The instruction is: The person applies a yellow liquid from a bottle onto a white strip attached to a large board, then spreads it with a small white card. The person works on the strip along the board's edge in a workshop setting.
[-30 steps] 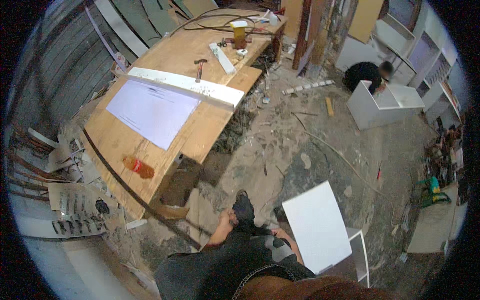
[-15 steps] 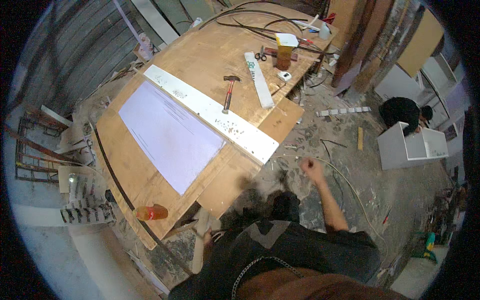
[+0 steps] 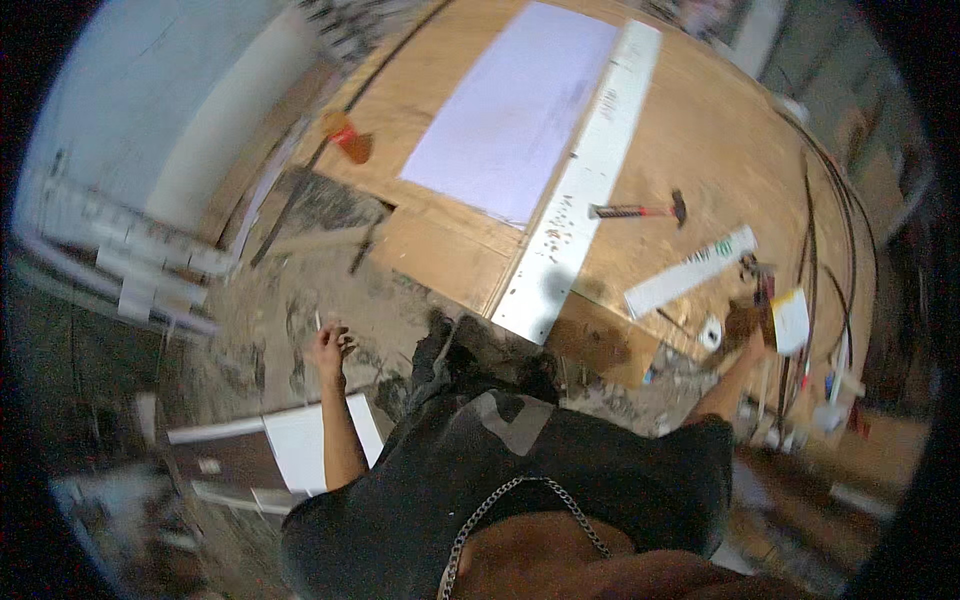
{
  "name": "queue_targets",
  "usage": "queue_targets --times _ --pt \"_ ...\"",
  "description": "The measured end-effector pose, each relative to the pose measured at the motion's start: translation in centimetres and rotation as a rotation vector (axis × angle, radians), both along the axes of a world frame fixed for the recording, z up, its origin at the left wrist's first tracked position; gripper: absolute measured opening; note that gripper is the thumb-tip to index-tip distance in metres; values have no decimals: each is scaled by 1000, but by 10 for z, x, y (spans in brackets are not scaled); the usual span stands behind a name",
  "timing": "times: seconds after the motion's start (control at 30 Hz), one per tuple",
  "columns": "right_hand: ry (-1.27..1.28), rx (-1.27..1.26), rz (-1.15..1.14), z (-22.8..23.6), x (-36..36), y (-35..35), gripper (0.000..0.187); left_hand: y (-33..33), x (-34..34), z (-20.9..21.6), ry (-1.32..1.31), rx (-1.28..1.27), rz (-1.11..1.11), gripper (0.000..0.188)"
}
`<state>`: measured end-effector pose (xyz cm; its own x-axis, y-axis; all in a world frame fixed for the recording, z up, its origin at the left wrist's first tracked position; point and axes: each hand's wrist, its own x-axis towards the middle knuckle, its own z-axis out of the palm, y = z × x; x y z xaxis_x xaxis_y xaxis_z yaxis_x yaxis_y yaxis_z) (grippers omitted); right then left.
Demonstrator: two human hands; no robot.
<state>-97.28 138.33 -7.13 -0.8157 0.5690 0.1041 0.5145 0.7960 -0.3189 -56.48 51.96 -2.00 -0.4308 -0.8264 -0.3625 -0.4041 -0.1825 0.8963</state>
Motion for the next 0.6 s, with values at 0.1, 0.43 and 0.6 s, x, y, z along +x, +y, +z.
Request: queue_targets --times 0.1,0.43,0.6 --pt "-14 30 42 3 -7 21 74 38 28 13 -32 -138 -30 33" --pt "320 -166 770 101 51 -185 54 185 -82 89 282 -246 -652 46" --pt "-19 -385 1510 124 150 -466 45 169 -118 106 575 -299 -836 125"
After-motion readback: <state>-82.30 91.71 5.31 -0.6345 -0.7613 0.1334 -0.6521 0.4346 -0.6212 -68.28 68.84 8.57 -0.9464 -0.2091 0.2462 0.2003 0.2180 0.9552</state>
